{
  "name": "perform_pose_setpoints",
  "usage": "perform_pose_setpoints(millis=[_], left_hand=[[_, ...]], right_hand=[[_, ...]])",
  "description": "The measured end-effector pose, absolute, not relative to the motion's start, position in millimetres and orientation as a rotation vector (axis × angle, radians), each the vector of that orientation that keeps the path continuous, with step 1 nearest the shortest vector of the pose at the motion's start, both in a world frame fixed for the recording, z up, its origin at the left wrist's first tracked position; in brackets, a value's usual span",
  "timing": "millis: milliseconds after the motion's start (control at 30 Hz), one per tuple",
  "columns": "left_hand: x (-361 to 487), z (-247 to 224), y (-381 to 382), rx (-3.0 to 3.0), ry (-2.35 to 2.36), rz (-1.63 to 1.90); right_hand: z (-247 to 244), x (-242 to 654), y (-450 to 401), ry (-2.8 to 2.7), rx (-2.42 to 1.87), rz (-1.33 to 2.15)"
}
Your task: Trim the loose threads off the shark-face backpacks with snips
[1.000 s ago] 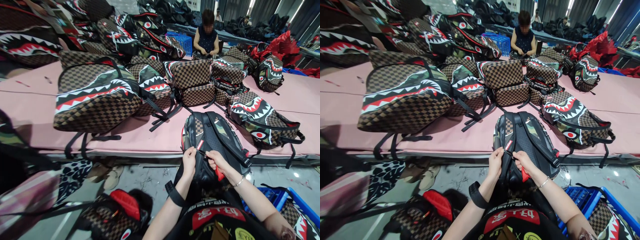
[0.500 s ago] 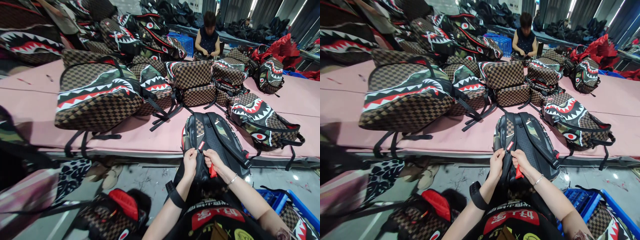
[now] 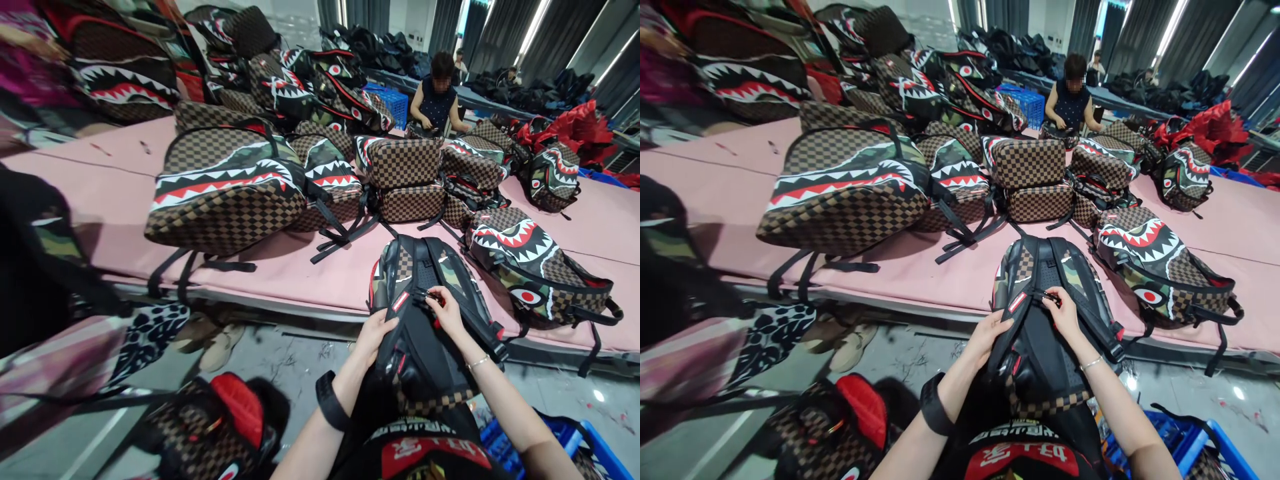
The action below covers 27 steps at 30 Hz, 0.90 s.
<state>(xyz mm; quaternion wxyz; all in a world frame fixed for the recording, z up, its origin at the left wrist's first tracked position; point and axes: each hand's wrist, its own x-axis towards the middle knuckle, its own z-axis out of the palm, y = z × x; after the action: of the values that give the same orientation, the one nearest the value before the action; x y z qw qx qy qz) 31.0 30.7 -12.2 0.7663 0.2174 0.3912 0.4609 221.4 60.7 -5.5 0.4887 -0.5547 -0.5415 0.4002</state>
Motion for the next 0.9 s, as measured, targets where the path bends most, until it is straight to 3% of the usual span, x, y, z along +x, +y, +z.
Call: perform_pose_setpoints(millis=[333, 533, 767, 900], left_hand=[[2, -21, 34, 0.485, 0.844, 1.049], [6, -36, 27, 0.580, 0.938, 1.093], [7, -61, 22, 0.638, 1.027, 1.109], [6, -75, 11, 0.617, 1.140, 1.133]], right_hand=[[-2, 195, 92, -1.594, -1.302, 0.992], [-12, 162, 99, -1.831, -1.507, 0.748], [-22, 155, 91, -1.789, -1.487, 0.799], [-42, 163, 60, -1.485, -1.447, 0.982]])
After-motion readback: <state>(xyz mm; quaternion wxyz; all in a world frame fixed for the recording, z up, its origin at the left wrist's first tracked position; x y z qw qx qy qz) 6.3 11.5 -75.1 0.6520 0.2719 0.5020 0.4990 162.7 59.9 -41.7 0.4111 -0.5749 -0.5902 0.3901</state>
